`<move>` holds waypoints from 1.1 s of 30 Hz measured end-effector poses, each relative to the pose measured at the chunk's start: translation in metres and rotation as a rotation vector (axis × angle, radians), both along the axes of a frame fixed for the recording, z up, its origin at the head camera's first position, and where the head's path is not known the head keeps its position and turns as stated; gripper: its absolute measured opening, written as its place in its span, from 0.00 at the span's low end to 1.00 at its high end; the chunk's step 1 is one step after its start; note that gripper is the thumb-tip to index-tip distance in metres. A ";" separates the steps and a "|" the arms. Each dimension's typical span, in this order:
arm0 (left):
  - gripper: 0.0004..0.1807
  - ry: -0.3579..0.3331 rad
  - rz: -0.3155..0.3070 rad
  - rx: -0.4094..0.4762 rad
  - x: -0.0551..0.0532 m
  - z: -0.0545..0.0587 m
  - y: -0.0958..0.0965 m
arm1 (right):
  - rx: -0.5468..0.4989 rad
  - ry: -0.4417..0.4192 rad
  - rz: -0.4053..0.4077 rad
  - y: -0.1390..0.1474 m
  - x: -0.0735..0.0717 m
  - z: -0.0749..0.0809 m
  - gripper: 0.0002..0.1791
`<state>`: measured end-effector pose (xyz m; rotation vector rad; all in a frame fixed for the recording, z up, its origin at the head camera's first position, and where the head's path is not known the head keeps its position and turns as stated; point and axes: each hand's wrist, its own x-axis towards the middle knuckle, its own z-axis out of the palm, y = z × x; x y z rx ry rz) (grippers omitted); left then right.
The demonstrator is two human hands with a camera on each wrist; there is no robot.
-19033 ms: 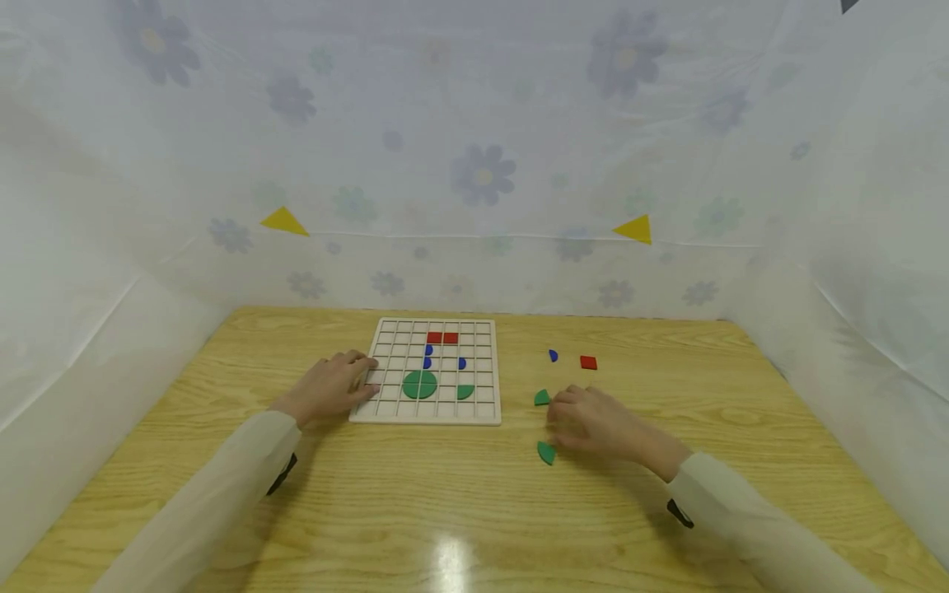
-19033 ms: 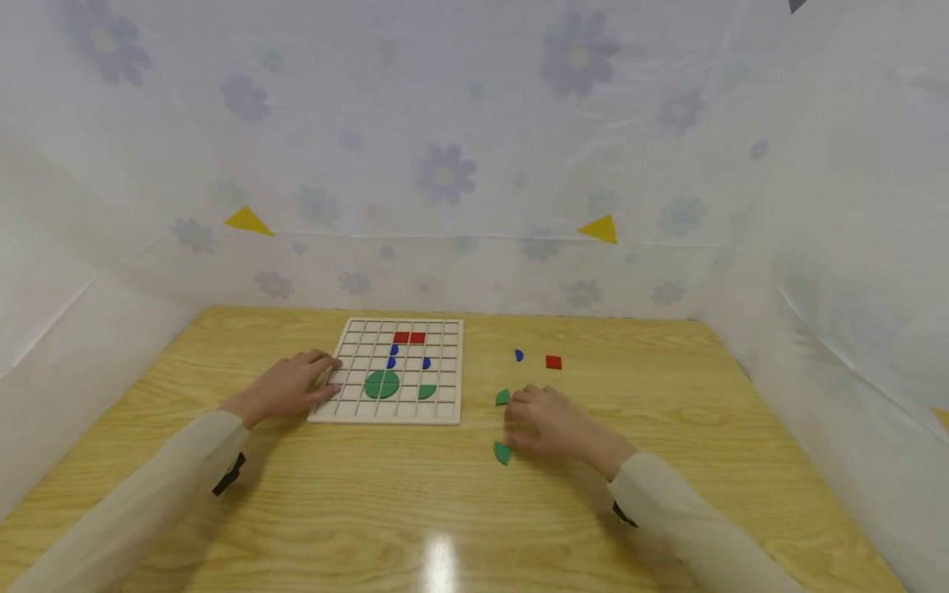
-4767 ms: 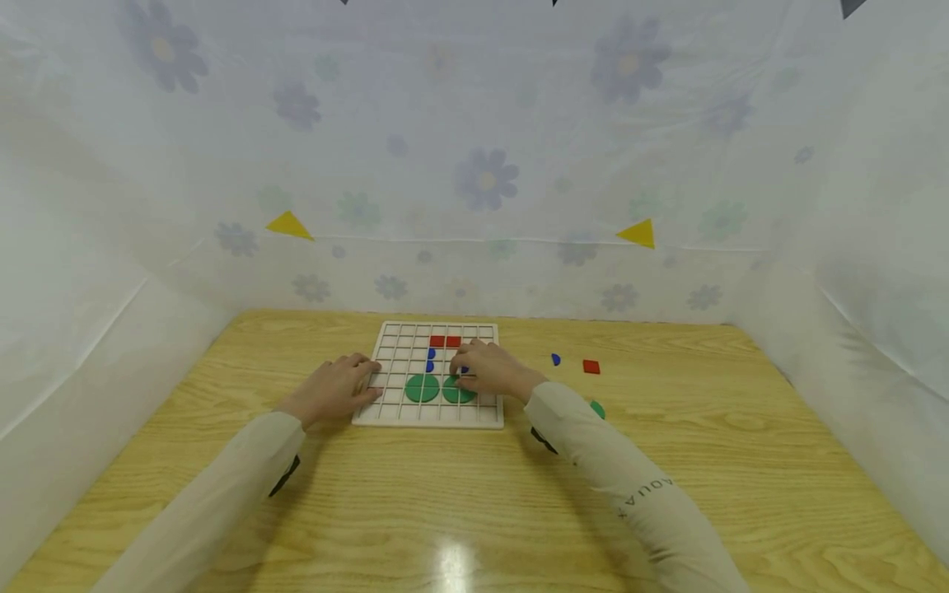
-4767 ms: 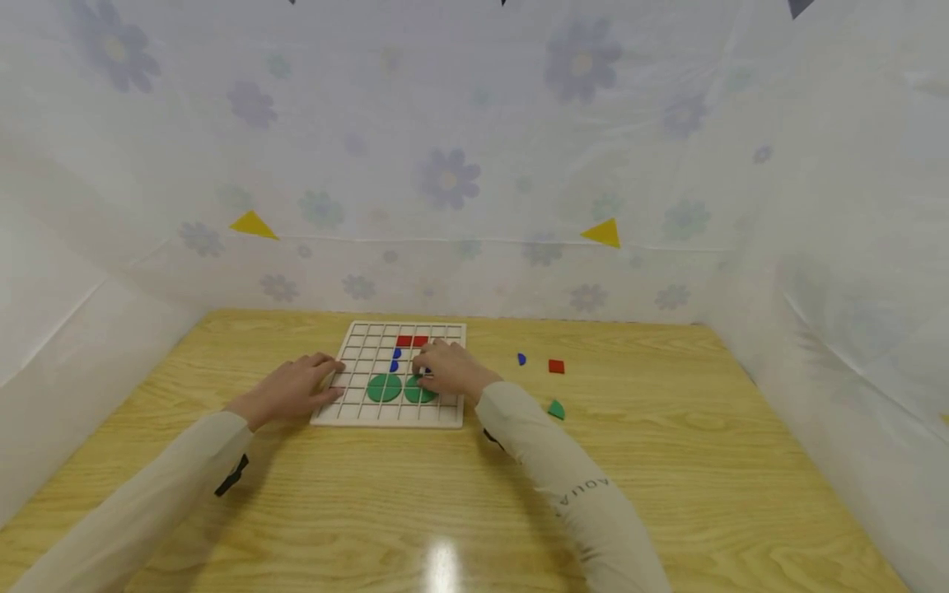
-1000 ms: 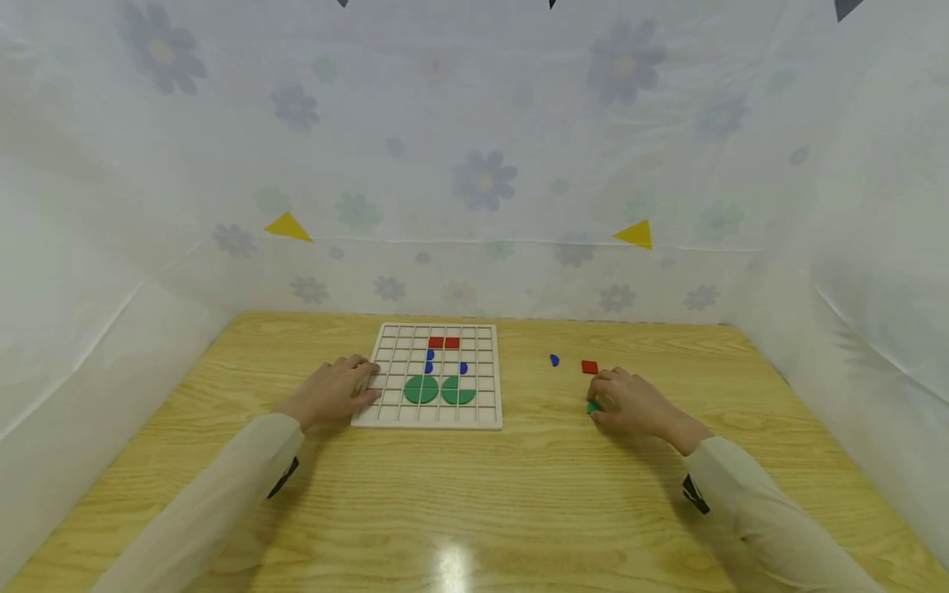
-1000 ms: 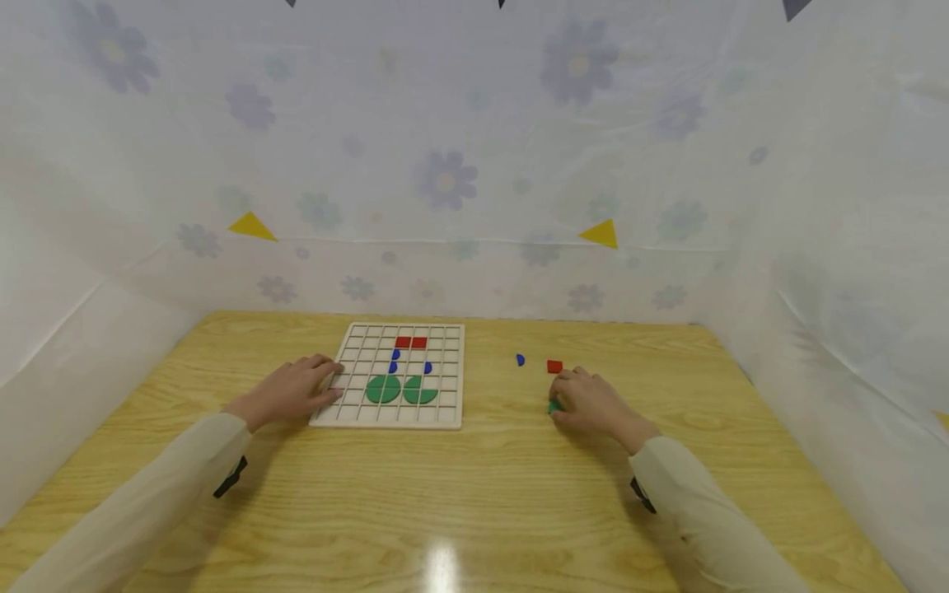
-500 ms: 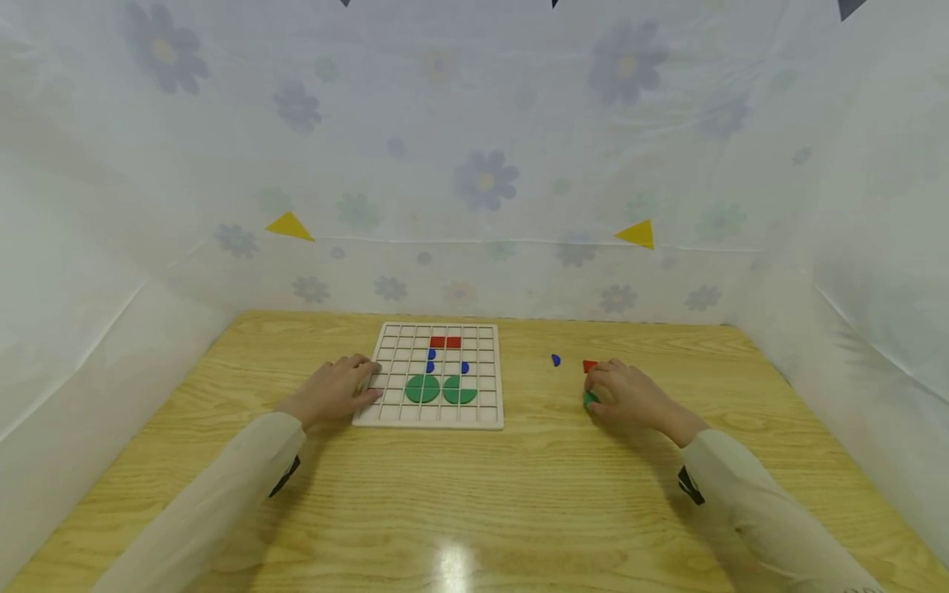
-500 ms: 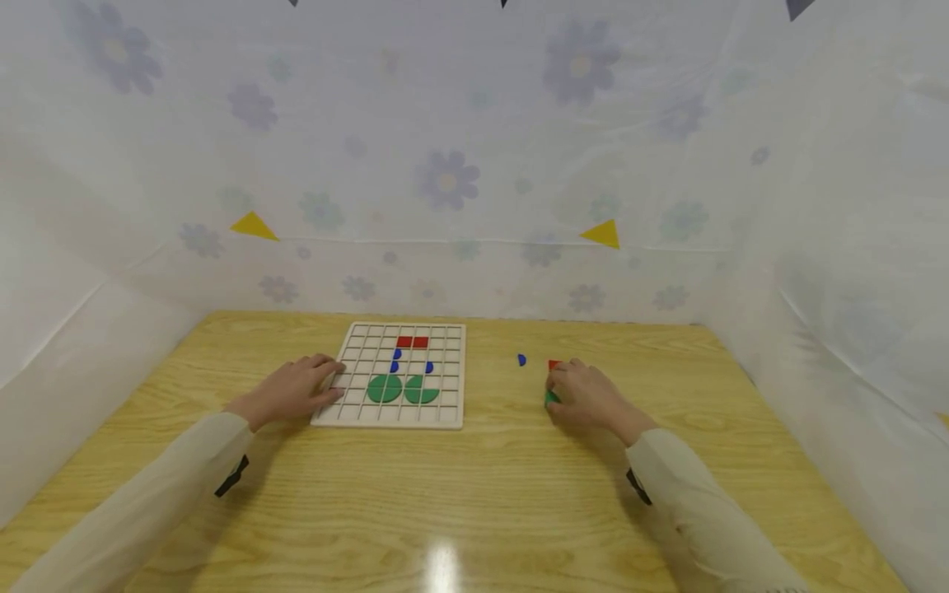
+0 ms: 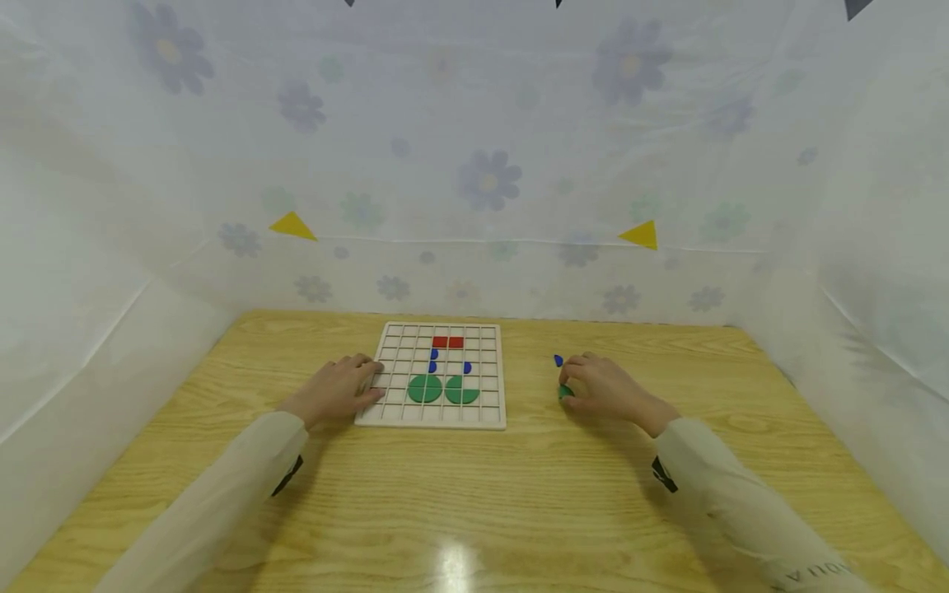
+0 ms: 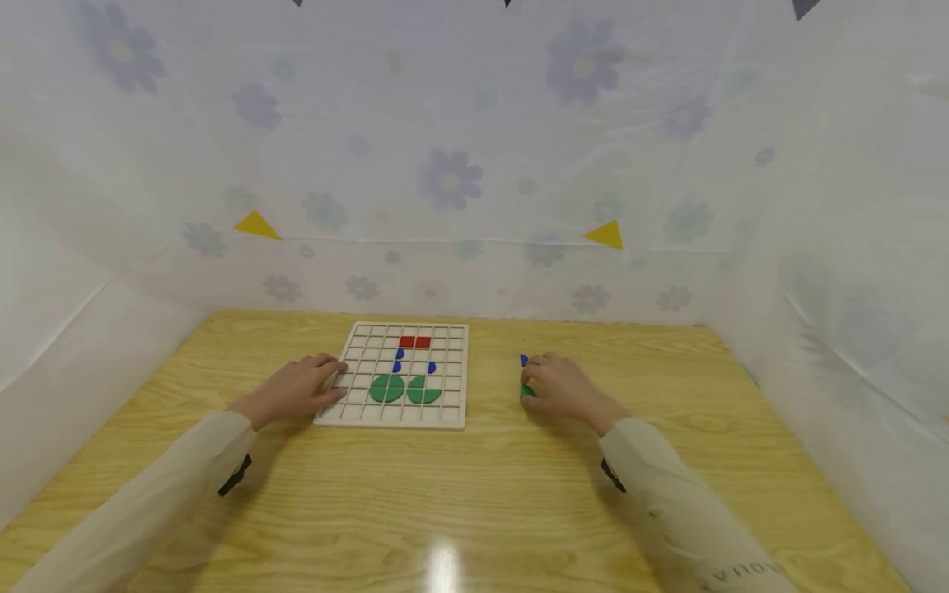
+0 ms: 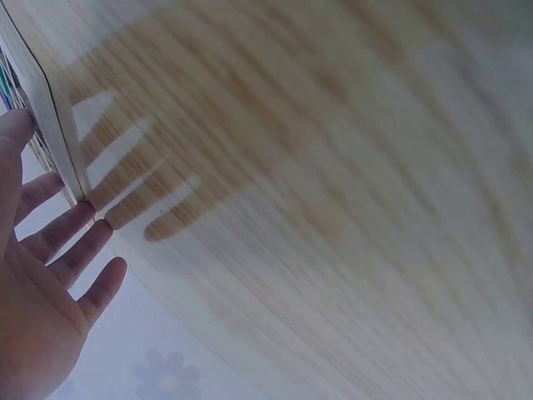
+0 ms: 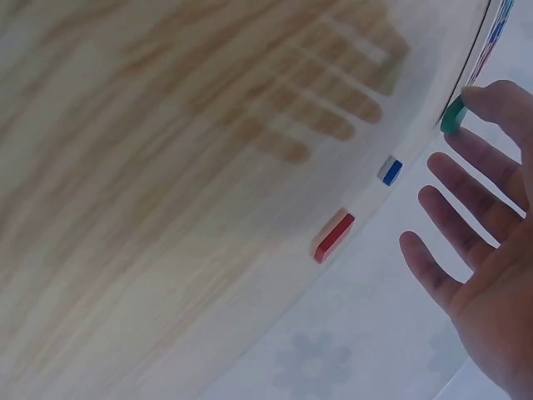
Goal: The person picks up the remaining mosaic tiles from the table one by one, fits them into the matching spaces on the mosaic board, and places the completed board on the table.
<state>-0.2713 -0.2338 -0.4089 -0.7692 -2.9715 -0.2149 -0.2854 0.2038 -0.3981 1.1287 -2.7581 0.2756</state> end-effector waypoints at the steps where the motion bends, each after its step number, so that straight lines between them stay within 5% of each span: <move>1: 0.26 0.002 -0.001 -0.001 0.000 0.000 0.000 | 0.002 -0.005 -0.001 -0.003 -0.001 0.000 0.11; 33: 0.27 -0.014 0.012 0.007 -0.003 -0.005 -0.002 | 0.134 -0.063 0.035 -0.110 -0.029 0.007 0.13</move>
